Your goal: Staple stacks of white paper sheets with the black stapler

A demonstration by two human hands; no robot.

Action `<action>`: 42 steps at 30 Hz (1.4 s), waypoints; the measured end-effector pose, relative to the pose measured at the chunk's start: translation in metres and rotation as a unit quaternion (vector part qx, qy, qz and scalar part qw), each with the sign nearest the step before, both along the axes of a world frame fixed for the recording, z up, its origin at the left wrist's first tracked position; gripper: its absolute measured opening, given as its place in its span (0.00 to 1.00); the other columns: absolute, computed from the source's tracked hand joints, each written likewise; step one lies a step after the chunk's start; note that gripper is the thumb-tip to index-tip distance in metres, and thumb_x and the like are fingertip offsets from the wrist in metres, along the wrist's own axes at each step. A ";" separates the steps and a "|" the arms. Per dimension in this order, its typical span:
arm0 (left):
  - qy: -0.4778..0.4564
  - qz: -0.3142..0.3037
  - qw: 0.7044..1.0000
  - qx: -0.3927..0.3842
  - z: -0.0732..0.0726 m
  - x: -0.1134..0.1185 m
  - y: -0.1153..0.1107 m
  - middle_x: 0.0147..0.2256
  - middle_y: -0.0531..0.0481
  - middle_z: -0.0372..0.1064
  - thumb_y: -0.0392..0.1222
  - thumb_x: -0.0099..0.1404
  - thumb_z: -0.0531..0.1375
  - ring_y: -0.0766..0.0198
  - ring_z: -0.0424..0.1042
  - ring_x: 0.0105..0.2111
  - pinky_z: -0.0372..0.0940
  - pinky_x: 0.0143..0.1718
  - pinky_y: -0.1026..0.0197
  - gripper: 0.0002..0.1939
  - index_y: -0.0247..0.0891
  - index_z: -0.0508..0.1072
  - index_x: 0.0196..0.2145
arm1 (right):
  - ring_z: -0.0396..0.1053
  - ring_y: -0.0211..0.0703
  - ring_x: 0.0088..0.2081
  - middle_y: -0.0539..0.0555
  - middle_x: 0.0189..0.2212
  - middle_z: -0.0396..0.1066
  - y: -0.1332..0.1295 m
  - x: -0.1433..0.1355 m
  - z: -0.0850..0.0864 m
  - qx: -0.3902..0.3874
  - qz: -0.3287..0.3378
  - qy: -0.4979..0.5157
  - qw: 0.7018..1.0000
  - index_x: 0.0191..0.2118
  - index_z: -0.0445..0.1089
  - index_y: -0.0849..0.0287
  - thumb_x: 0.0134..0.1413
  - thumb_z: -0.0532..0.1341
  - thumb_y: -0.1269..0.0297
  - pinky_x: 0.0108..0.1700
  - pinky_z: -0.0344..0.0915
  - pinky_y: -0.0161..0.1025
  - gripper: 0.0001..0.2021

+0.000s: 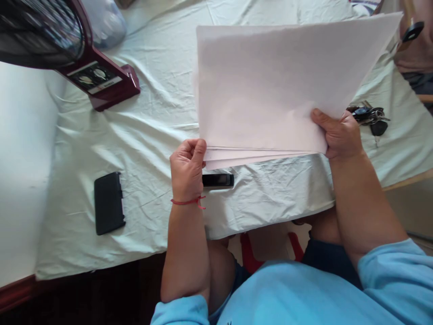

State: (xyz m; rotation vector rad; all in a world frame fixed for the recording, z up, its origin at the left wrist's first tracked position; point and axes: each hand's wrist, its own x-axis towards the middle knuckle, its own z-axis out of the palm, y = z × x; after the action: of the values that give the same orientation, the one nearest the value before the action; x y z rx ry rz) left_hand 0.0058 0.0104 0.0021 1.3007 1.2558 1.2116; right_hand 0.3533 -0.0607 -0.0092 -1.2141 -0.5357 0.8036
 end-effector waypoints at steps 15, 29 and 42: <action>0.006 0.029 0.999 0.011 -0.009 0.001 0.001 0.25 0.55 0.53 0.83 0.72 0.72 0.62 0.59 0.27 0.56 0.27 0.57 0.41 0.47 0.63 0.28 | 0.86 0.62 0.66 0.58 0.54 0.91 -0.001 0.000 -0.002 -0.018 0.007 -0.003 1.000 0.44 0.83 0.55 0.37 0.94 0.55 0.72 0.85 0.56 0.30; -0.040 0.025 0.999 0.023 -0.010 -0.002 0.002 0.27 0.56 0.59 0.72 0.68 0.82 0.66 0.58 0.27 0.60 0.26 0.61 0.35 0.44 0.70 0.29 | 0.89 0.57 0.55 0.58 0.51 0.92 -0.004 -0.002 -0.001 -0.026 0.031 -0.009 0.999 0.45 0.88 0.57 0.35 0.96 0.52 0.67 0.88 0.53 0.32; -0.100 -0.022 0.994 0.027 -0.015 -0.003 0.005 0.29 0.55 0.72 0.68 0.57 0.90 0.68 0.69 0.28 0.68 0.28 0.66 0.33 0.42 0.80 0.32 | 0.88 0.58 0.59 0.56 0.51 0.92 0.000 0.006 -0.011 0.001 0.013 0.003 1.000 0.43 0.83 0.56 0.32 0.97 0.51 0.73 0.85 0.56 0.35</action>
State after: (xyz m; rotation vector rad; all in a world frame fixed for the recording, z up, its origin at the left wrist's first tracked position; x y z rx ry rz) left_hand 0.0027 0.0154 -0.0133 1.2070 1.0526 1.3174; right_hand 0.3589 -0.0608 -0.0199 -1.2038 -0.5484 0.8288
